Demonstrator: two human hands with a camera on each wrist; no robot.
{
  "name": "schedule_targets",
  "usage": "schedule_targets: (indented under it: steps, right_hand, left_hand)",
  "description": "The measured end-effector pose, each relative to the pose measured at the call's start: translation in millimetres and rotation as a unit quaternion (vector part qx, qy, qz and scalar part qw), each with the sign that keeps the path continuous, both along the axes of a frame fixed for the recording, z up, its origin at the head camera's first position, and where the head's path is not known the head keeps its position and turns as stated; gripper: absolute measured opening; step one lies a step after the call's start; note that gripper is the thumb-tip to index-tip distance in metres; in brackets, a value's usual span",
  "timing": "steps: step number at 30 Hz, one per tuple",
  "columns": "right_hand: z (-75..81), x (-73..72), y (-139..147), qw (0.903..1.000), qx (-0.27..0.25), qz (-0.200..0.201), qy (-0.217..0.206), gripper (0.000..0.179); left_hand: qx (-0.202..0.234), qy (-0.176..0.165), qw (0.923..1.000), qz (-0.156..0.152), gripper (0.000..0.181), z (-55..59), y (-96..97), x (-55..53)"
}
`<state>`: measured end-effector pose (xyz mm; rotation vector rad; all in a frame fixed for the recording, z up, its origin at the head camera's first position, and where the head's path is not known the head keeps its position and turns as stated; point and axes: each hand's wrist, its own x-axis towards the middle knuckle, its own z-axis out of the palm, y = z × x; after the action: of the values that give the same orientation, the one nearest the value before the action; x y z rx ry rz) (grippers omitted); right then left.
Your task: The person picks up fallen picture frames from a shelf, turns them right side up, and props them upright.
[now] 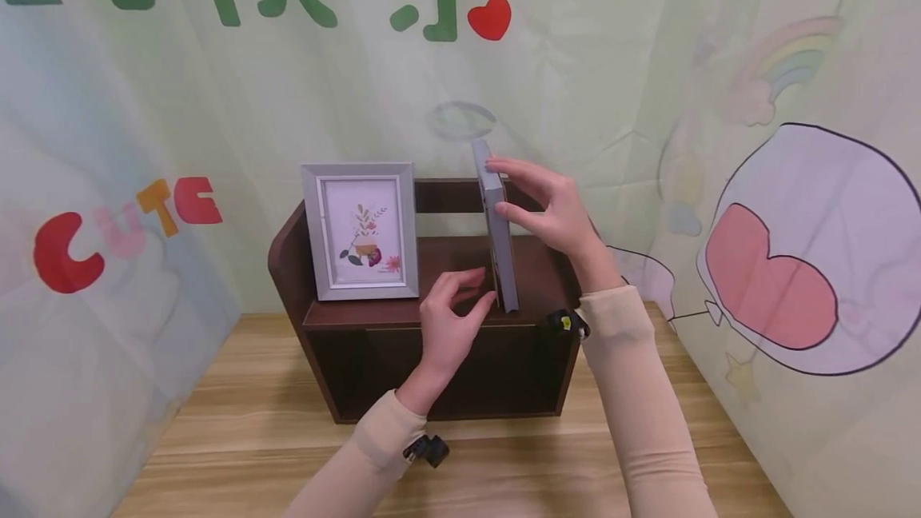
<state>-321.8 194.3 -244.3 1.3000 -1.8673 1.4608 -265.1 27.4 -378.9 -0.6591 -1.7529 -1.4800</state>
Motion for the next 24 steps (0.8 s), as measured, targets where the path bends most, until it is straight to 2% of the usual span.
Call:
schedule_targets:
  steps: [3,7,11,18,24]
  right_hand:
    - [-0.5,-0.4,0.2,1.0,-0.002,0.001,0.004,0.044]
    - [-1.2,-0.1,-0.5,1.0,-0.001,-0.002,0.001,0.045]
    - [-0.6,2.2,-2.2,0.9999,-0.008,-0.006,-0.004,0.046]
    - [5.5,12.1,-5.7,0.9999,-0.002,-0.01,0.001,0.046]
    - [1.1,5.0,-2.7,0.9999,-0.008,-0.009,-0.003,0.047]
  left_hand:
    - [-0.01,-0.01,0.9993,0.035,0.027,-0.2,0.3,-2.5]
    - [-0.031,-0.013,0.9976,0.06,0.028,-1.5,2.3,-4.5]
    - [-0.042,-0.015,0.9964,0.073,0.027,-1.3,5.2,-4.8]
    - [-0.06,-0.047,0.9932,0.087,0.023,2.6,8.1,-2.2]
    - [-0.042,-0.042,0.9942,0.09,0.016,2.8,7.9,-2.3]
